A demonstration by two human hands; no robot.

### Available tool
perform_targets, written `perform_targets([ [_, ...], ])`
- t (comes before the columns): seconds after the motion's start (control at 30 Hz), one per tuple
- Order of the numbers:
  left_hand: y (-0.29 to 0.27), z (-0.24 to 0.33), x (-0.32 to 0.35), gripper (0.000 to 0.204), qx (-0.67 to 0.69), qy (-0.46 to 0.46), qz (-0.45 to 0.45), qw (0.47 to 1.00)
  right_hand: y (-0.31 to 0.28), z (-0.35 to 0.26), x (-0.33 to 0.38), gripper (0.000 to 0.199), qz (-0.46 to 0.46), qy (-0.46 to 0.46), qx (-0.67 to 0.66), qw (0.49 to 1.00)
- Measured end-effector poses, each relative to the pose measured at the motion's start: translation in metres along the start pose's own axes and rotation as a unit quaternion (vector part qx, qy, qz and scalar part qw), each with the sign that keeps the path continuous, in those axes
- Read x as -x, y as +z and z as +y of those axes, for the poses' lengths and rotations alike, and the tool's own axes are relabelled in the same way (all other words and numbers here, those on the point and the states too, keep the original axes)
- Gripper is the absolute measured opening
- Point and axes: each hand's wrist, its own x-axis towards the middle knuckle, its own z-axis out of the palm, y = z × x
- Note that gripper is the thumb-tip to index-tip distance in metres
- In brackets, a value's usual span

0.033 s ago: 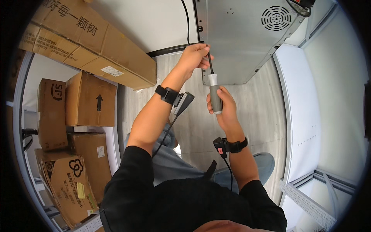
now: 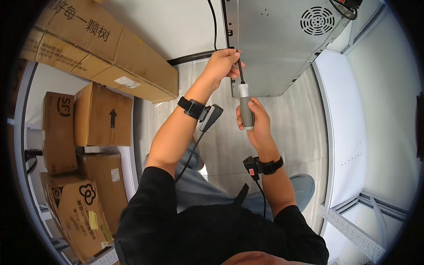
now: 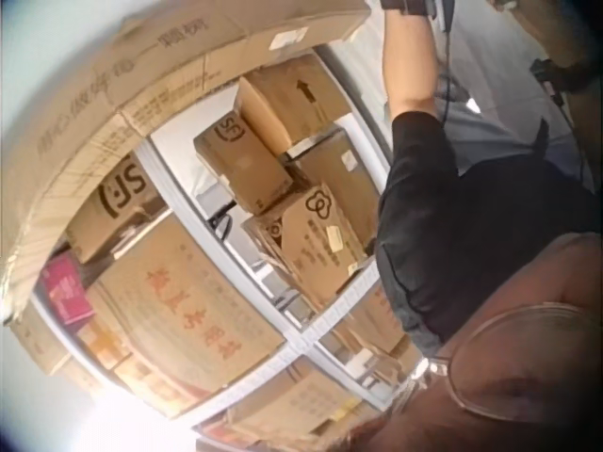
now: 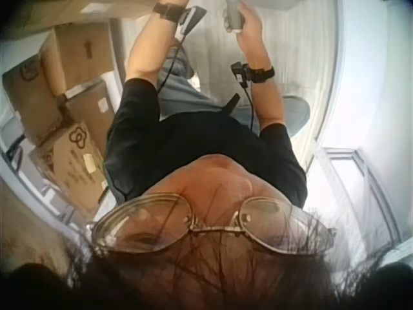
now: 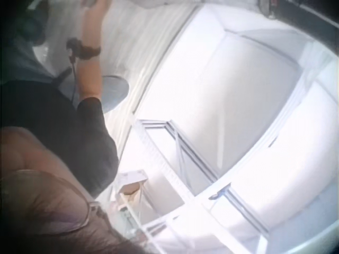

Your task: The person uses a screwdriver to remove screws from the back panel of a black electronic device, then lifts the panel off. They continue to remove additional screws from the device's chassis.

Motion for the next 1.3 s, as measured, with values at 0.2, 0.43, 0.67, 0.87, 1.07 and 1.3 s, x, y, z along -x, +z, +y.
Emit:
perform_targets([
  [0.2,-0.028,0.005,-0.015,0.026,-0.016,-0.003,-0.005,1.000,0.030,0.012,-0.016,0.027,0.023,0.009,-0.028,0.999],
  [0.43,-0.037,0.002,-0.023,0.022,-0.001,0.000,-0.004,1.000,0.042,0.010,-0.021,0.030,0.024,0.017,-0.036,0.999],
  [0.67,-0.041,0.009,-0.016,0.021,0.010,-0.003,-0.003,1.000,0.048,0.002,-0.017,0.032,0.007,0.046,-0.087,0.995],
  [0.87,-0.034,0.010,-0.019,0.020,0.005,-0.006,0.013,1.000,0.037,0.000,-0.020,0.034,-0.032,0.083,-0.218,0.972],
  [1.07,-0.034,0.008,-0.022,0.018,0.005,-0.009,0.017,1.000,0.043,0.001,-0.021,0.027,0.041,0.041,-0.109,0.992],
  [1.3,-0.031,0.009,-0.020,0.021,-0.048,-0.009,0.031,0.998,0.046,0.030,-0.032,0.036,0.098,-0.029,0.003,0.995],
])
